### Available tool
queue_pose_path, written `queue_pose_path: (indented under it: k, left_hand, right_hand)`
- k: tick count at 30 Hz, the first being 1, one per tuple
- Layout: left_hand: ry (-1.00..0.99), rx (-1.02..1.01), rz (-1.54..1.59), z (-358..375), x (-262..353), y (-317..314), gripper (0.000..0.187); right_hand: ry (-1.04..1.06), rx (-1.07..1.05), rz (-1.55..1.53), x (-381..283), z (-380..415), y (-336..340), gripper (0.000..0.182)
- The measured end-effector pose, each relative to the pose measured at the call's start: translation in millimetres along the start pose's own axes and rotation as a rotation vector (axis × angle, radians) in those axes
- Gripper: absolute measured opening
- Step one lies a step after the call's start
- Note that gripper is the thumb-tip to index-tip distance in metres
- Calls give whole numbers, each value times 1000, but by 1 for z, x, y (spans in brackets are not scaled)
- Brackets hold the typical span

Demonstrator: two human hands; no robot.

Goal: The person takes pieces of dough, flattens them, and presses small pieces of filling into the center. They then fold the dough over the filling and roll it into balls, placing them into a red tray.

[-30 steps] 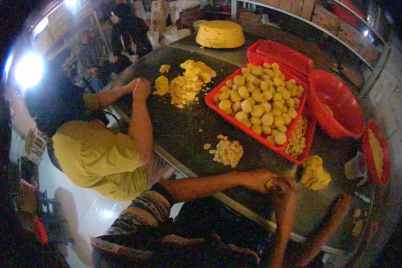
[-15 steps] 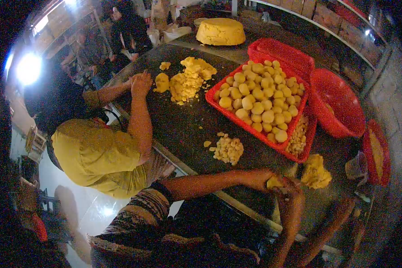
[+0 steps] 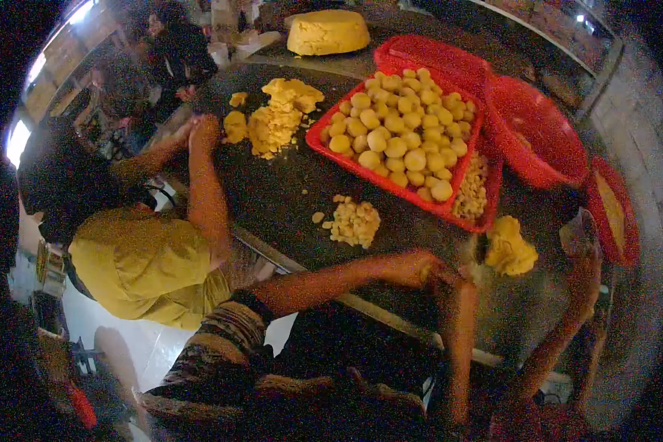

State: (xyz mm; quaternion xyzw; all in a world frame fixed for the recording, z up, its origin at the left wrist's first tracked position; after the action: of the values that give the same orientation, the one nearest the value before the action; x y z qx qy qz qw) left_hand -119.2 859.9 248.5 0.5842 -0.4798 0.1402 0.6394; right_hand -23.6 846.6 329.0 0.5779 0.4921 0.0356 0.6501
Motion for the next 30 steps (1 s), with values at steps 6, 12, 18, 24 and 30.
queue_pose_path:
  k: [6,12,18,24,30]
  left_hand:
    - [-114,172,246,6,6,8,42]
    - [125,-35,2,4,-10,3,47]
    - [131,43,252,7,5,11,50]
    - [136,-12,22,8,-6,1,49]
    - [170,-23,190,8,17,17,48]
  right_hand:
    - [126,41,-181,-18,3,29,14]
    - [-90,4,96,14,-2,-5,20]
    - [140,12,-222,2,2,17,14]
    - [-10,5,65,12,-1,-4,17]
    - [105,32,-252,8,1,15,13]
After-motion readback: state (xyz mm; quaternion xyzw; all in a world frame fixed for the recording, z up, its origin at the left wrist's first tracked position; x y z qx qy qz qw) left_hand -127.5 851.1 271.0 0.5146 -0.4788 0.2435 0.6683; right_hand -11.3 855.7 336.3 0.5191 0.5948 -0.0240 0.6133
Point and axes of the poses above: each hand's wrist, its own z-axis away from the middle knuckle, its own y-axis out of the back of the hand, x = y × z, the point moved 6 cm from there along -z, towards the middle knuckle, and after that the axes turned 4 degrees about -x, right-handed, at the moved point
